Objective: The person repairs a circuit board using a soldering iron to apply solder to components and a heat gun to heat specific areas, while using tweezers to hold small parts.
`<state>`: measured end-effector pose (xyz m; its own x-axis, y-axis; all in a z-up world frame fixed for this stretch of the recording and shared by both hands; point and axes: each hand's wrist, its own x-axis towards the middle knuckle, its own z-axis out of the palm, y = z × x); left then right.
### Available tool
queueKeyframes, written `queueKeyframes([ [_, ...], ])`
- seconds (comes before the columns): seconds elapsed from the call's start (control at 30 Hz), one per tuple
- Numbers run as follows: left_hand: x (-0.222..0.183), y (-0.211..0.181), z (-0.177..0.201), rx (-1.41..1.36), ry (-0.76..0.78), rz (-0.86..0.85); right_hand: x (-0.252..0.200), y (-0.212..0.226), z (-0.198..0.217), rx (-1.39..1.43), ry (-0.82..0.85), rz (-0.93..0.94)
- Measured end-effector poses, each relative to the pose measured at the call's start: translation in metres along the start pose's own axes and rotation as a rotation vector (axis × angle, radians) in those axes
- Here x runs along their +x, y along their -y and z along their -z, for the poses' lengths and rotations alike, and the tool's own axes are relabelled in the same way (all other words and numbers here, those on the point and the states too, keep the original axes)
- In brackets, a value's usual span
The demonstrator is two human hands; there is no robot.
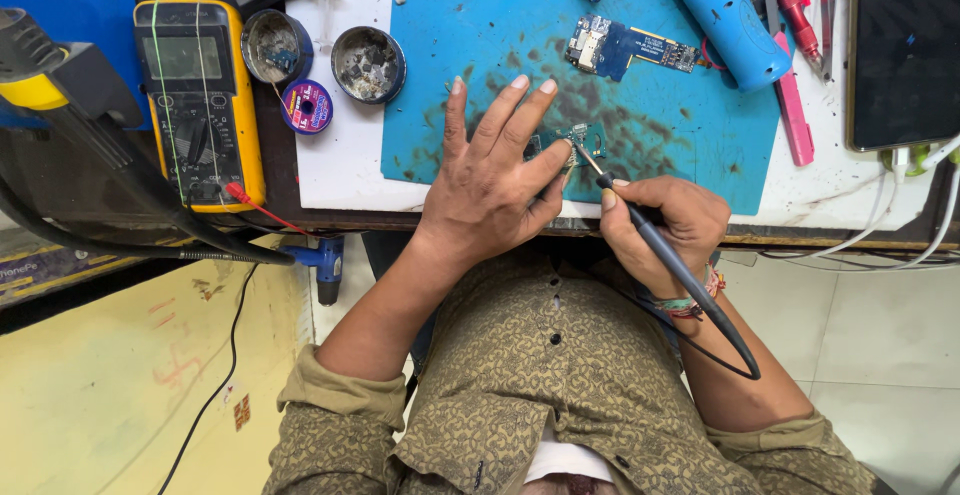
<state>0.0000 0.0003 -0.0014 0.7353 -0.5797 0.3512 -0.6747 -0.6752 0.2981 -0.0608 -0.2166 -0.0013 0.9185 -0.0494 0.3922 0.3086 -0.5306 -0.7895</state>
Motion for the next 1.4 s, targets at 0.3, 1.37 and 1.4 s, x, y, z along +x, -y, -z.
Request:
queueKeyframes([
  [0.3,-0.0004,0.0001,-0.0013,0.005,0.001,0.002,0.0002,0.0003,0.0004,0.002,0.003,-0.012],
  [1.37,0.0011,-0.0003,0.0014,-0.012,0.003,0.005,-0.0051,-0.005,0.0003,0.031,-0.013,-0.051],
  [1.4,0.0011,-0.0001,0.0015,-0.011,0.001,0.004,-0.0054,-0.0048,0.0,0.027,-0.022,-0.072],
])
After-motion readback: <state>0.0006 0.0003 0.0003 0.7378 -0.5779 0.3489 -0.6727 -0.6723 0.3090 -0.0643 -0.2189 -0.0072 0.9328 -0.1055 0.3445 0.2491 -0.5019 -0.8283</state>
